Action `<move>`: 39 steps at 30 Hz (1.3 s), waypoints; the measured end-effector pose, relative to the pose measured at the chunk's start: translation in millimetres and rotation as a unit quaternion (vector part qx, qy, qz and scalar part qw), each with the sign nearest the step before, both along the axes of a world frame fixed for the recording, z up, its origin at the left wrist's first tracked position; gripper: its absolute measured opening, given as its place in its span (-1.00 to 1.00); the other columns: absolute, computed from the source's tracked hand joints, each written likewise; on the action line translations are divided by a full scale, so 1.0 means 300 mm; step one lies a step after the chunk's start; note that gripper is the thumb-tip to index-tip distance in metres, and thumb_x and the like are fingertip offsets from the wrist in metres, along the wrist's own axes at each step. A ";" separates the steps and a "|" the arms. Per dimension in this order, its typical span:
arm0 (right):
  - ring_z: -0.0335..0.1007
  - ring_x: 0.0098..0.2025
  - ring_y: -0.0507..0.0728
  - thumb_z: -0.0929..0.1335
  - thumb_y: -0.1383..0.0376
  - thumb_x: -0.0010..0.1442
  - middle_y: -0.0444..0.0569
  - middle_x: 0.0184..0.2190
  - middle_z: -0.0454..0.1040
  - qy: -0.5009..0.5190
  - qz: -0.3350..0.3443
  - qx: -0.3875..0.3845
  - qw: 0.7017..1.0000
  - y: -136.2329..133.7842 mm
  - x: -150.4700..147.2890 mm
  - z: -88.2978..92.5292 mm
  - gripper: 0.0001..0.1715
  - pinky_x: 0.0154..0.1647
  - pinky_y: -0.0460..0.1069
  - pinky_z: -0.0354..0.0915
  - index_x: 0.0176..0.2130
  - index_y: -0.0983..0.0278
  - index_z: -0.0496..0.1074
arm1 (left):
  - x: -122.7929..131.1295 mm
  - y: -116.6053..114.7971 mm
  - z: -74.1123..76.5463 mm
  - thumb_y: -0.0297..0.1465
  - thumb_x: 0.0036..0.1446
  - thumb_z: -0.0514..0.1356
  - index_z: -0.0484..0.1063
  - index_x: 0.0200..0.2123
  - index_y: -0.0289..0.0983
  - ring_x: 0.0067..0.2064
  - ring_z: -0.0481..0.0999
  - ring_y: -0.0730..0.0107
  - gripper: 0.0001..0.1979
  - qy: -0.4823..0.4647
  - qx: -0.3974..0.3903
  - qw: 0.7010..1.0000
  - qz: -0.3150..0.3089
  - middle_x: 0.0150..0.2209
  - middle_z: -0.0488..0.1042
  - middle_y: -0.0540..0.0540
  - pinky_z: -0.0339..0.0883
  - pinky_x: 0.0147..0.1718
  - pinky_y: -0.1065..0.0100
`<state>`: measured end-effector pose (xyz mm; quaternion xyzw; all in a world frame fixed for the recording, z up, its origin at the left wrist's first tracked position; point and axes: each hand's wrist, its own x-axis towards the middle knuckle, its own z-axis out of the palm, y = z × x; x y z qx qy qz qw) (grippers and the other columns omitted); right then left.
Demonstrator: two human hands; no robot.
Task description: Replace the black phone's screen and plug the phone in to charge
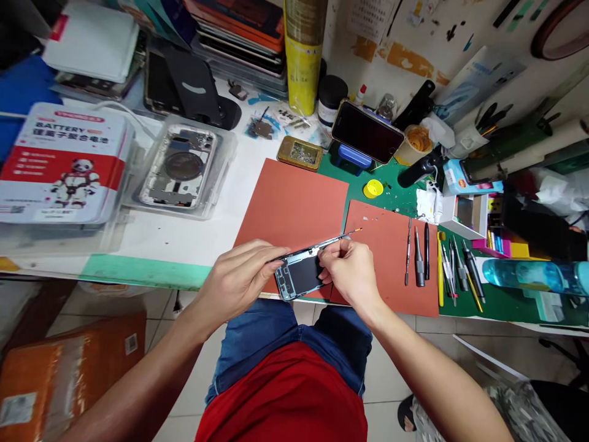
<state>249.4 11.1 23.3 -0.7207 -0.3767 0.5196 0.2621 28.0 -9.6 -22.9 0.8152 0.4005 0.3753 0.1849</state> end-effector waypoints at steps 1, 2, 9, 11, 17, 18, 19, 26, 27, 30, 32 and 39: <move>0.49 -0.62 0.05 0.44 0.28 -0.05 -0.14 -0.63 0.50 -0.001 -0.001 -0.001 1.000 0.000 0.000 0.000 -0.91 -0.61 -0.12 0.46 -0.48 0.28 0.51 | 0.000 0.001 0.001 -0.47 0.49 0.16 0.51 0.10 -0.35 -0.17 0.60 0.23 -0.79 -0.002 0.000 1.000 -0.001 -0.17 0.64 -0.15 0.49 -0.22 0.21; 0.49 -0.62 0.05 0.44 0.29 -0.05 -0.15 -0.63 0.50 -0.003 -0.001 -0.001 1.000 0.000 -0.001 0.001 -0.91 -0.61 -0.11 0.45 -0.48 0.28 0.51 | 0.000 0.002 0.002 -0.47 0.49 0.16 0.51 0.10 -0.35 -0.17 0.60 0.23 -0.79 -0.003 0.001 1.000 -0.003 -0.17 0.65 -0.15 0.49 -0.22 0.21; 0.49 -0.61 0.05 0.46 0.28 -0.01 -0.14 -0.63 0.51 -0.017 0.008 -0.003 1.000 -0.002 -0.003 0.003 -0.90 -0.59 -0.12 0.45 -0.46 0.28 0.53 | 0.001 0.004 0.008 -0.46 0.51 0.14 0.50 0.09 -0.35 -0.17 0.60 0.24 -0.79 0.004 -0.003 1.000 -0.004 -0.18 0.64 -0.16 0.49 -0.22 0.22; 0.48 -0.61 0.04 0.47 0.28 0.00 -0.15 -0.65 0.50 -0.023 0.011 -0.004 1.000 -0.002 -0.004 0.006 -0.90 -0.59 -0.14 0.43 -0.46 0.28 0.53 | 0.002 0.004 0.005 -0.46 0.51 0.14 0.50 0.10 -0.33 -0.17 0.60 0.24 -0.79 0.003 -0.003 1.000 -0.006 -0.17 0.64 -0.15 0.49 -0.21 0.21; 0.46 -0.62 0.03 0.48 0.29 0.00 -0.16 -0.66 0.48 -0.028 0.019 -0.008 0.999 0.003 -0.008 0.009 -0.89 -0.59 -0.14 0.40 -0.48 0.27 0.53 | 0.004 0.006 0.007 -0.46 0.51 0.13 0.50 0.10 -0.32 -0.17 0.61 0.23 -0.79 0.003 -0.005 1.000 -0.005 -0.17 0.65 -0.14 0.49 -0.20 0.21; 0.46 -0.62 0.03 0.49 0.28 0.00 -0.16 -0.65 0.48 -0.028 0.018 -0.007 0.999 0.003 -0.010 0.009 -0.88 -0.59 -0.14 0.40 -0.49 0.27 0.53 | 0.004 0.006 0.008 -0.46 0.51 0.13 0.50 0.10 -0.32 -0.17 0.61 0.24 -0.79 0.004 -0.006 1.000 -0.006 -0.17 0.65 -0.14 0.49 -0.20 0.21; 0.46 -0.62 0.03 0.49 0.28 0.01 -0.16 -0.66 0.48 -0.030 0.018 -0.005 0.999 0.003 -0.013 0.008 -0.88 -0.59 -0.14 0.39 -0.49 0.27 0.53 | 0.004 0.006 0.009 -0.46 0.51 0.14 0.50 0.10 -0.32 -0.17 0.61 0.23 -0.79 0.004 -0.006 1.000 -0.007 -0.18 0.65 -0.14 0.50 -0.20 0.21; 0.56 -0.54 0.09 0.51 0.15 0.06 -0.08 -0.55 0.58 -0.003 -0.022 0.042 0.999 -0.037 0.016 0.008 -0.77 -0.50 -0.07 0.52 -0.41 0.28 0.56 | -0.002 0.006 0.005 -0.48 0.50 0.14 0.49 0.10 -0.31 -0.15 0.60 0.23 -0.80 0.002 -0.001 1.000 -0.004 -0.16 0.64 -0.15 0.51 -0.19 0.20; 0.59 -0.52 0.10 0.52 0.15 0.06 -0.07 -0.51 0.60 0.008 -0.043 0.055 0.997 -0.043 0.029 0.007 -0.76 -0.48 -0.05 0.54 -0.38 0.29 0.57 | -0.002 0.007 0.005 -0.48 0.50 0.14 0.49 0.10 -0.31 -0.15 0.60 0.23 -0.80 0.000 0.000 1.000 -0.005 -0.16 0.64 -0.15 0.51 -0.19 0.20; 0.63 -0.51 0.14 0.53 0.19 0.04 -0.04 -0.46 0.63 0.021 -0.094 0.083 0.992 -0.052 0.059 -0.001 -0.74 -0.47 -0.01 0.59 -0.31 0.30 0.56 | -0.001 0.008 0.005 -0.51 0.49 0.14 0.49 0.09 -0.32 -0.16 0.60 0.23 -0.79 -0.005 0.007 1.000 -0.006 -0.18 0.63 -0.14 0.49 -0.22 0.21; 0.63 -0.53 0.15 0.53 0.18 0.05 -0.05 -0.48 0.62 0.008 -0.103 0.088 0.991 -0.047 0.063 -0.009 -0.74 -0.48 0.00 0.59 -0.30 0.30 0.54 | 0.000 0.009 0.006 -0.52 0.48 0.15 0.49 0.09 -0.33 -0.17 0.59 0.23 -0.80 -0.008 0.011 1.000 -0.005 -0.19 0.63 -0.14 0.48 -0.23 0.21; 0.61 -0.56 0.14 0.49 0.24 0.05 -0.07 -0.51 0.61 -0.032 -0.122 0.090 0.988 -0.024 0.033 -0.028 -0.83 -0.53 -0.03 0.57 -0.35 0.26 0.49 | -0.001 0.010 0.013 -0.53 0.47 0.16 0.49 0.09 -0.30 -0.18 0.59 0.23 -0.79 -0.004 0.016 1.000 -0.011 -0.18 0.64 -0.13 0.48 -0.19 0.21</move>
